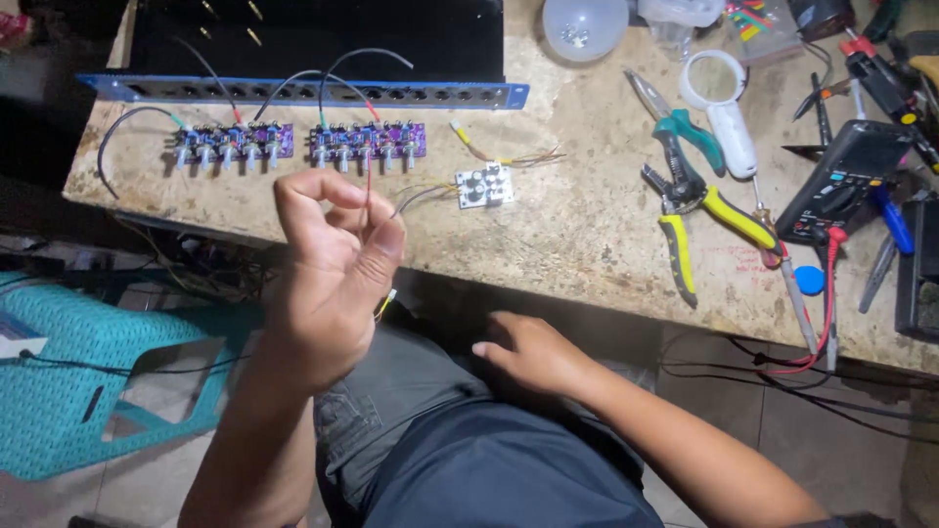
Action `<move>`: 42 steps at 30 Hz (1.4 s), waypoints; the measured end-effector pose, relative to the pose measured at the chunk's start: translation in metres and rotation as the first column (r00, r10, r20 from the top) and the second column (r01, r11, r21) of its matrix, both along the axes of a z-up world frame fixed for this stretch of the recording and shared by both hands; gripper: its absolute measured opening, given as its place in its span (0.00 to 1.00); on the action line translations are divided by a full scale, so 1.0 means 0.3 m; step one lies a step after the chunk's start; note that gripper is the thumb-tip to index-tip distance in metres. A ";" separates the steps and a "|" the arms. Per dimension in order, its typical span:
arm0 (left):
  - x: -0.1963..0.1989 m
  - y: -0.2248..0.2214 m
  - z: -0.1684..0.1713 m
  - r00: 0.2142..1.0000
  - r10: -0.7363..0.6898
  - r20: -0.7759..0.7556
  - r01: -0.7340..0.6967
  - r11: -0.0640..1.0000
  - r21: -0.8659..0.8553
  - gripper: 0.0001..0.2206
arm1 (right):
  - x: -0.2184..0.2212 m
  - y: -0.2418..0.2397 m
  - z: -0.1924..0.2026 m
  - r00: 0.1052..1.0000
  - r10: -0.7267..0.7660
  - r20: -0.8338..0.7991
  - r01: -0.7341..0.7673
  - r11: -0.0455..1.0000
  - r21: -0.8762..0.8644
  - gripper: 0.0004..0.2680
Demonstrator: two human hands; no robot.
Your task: Repairing and assembling electronic components by stripping wires and soldering them to a circuit board
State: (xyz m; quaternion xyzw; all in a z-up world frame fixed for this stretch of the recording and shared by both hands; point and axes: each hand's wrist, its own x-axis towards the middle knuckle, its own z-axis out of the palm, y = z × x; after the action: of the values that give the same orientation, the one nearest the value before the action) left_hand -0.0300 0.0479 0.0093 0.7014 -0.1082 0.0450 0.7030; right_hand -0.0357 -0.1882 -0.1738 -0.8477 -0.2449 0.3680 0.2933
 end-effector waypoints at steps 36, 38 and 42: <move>0.211 -0.126 -0.318 0.940 -0.074 -0.334 -0.019 0.964 -0.265 0.16 | 0.585 -0.158 0.350 0.555 -0.644 -0.526 0.831 0.398 0.389 0.08; 0.246 -0.181 -0.337 0.913 -0.113 -0.392 -0.003 0.959 -0.283 0.15 | 0.640 -0.172 0.243 0.554 -0.708 -0.437 0.832 0.476 0.284 0.06; 0.313 -0.291 -0.387 0.876 -0.100 -0.472 -0.023 0.968 -0.249 0.14 | 0.632 -0.175 0.243 0.609 -0.732 -0.304 0.791 0.531 0.305 0.14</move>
State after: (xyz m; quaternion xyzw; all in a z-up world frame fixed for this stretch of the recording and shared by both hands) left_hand 0.0638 -0.0394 -0.1068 0.5953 0.0624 -0.1316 0.7902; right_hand 0.1539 -0.2406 -0.1009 -0.7591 0.0997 0.2007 0.6111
